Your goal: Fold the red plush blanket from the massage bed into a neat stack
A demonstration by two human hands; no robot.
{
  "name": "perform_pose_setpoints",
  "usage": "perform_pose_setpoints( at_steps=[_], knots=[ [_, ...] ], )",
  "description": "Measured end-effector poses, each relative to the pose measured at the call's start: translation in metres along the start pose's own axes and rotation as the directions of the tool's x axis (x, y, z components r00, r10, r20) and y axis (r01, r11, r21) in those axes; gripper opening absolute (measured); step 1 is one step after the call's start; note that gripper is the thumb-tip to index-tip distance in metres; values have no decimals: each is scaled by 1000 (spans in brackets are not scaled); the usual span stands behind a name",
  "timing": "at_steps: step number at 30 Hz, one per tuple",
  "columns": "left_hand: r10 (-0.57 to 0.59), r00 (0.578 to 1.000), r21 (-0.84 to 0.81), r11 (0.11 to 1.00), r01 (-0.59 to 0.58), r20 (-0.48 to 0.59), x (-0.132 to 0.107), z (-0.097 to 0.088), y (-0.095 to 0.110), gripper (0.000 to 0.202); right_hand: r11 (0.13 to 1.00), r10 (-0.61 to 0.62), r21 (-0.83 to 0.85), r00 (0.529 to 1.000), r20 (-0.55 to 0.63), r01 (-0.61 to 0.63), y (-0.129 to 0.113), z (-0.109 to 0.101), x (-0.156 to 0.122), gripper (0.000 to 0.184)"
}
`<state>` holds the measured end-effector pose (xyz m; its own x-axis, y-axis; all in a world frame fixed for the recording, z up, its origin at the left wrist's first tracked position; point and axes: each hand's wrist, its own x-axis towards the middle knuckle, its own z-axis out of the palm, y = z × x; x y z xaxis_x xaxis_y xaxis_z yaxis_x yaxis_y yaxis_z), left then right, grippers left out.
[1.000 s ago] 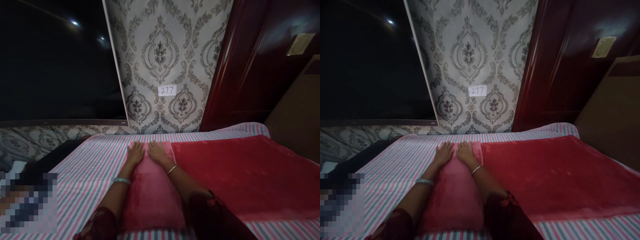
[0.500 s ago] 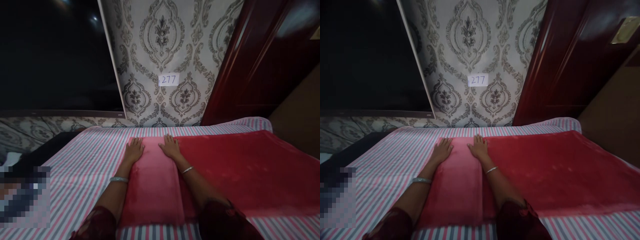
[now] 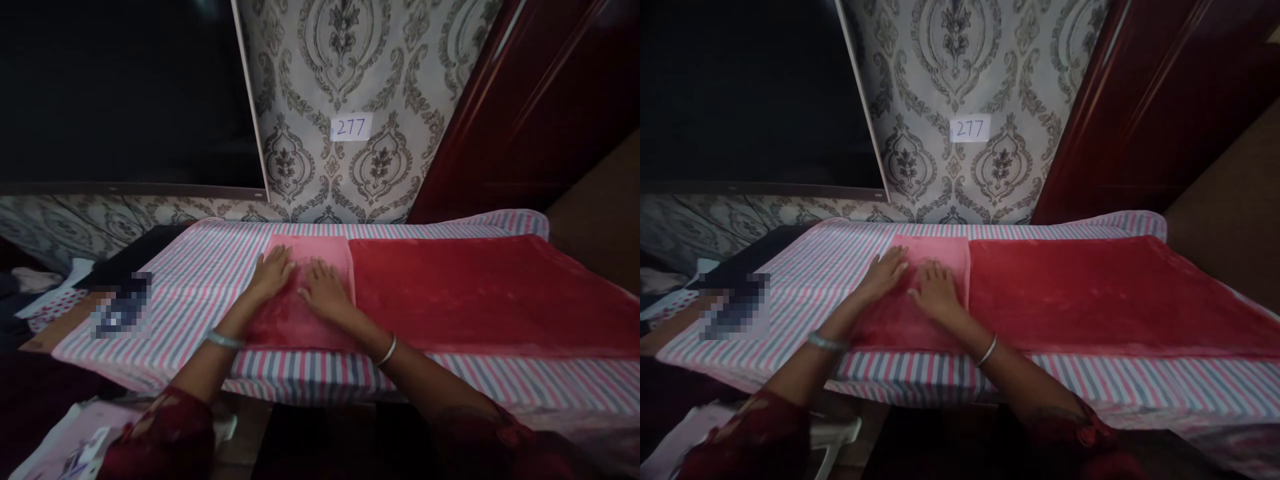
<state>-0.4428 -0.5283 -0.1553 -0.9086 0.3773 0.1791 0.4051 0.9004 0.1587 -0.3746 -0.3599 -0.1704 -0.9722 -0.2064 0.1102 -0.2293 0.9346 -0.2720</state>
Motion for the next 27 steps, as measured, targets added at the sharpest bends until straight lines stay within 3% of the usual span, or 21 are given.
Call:
perform_pose_setpoints(
  at_steps=[3, 6, 10, 15, 19, 24, 27],
  knots=[
    [22, 998, 50, 998, -25, 55, -54, 14, 3, 56, 996, -89, 28, 994, 66, 87, -30, 20, -21, 69],
    [-6, 997, 112, 994, -2, 76, -81, 31, 3, 57, 995, -102, 22, 991, 90, 100, -33, 31, -33, 69],
    [-7, 998, 132, 991, -2, 63, -82, 37, 4, 60, 999, -52, -7, 994, 92, 52, -8, 26, -47, 69],
    [-17, 997, 148, 989, 5, 75, -78, 32, 7, 62, 994, 106, -32, 990, 94, -104, 27, 15, -78, 71],
    [-24, 997, 140, 990, 13, 77, -78, 32, 8, 61, 985, 174, -5, 985, 11, -173, 43, 20, -100, 69],
    [-15, 998, 123, 992, 7, 63, -79, 33, 7, 62, 969, 217, 148, 965, -145, -195, 57, 28, -109, 62],
    [-14, 998, 108, 994, 8, 54, -79, 34, 6, 62, 935, 286, 264, 943, -168, -237, 59, 22, -105, 61]
  ],
)
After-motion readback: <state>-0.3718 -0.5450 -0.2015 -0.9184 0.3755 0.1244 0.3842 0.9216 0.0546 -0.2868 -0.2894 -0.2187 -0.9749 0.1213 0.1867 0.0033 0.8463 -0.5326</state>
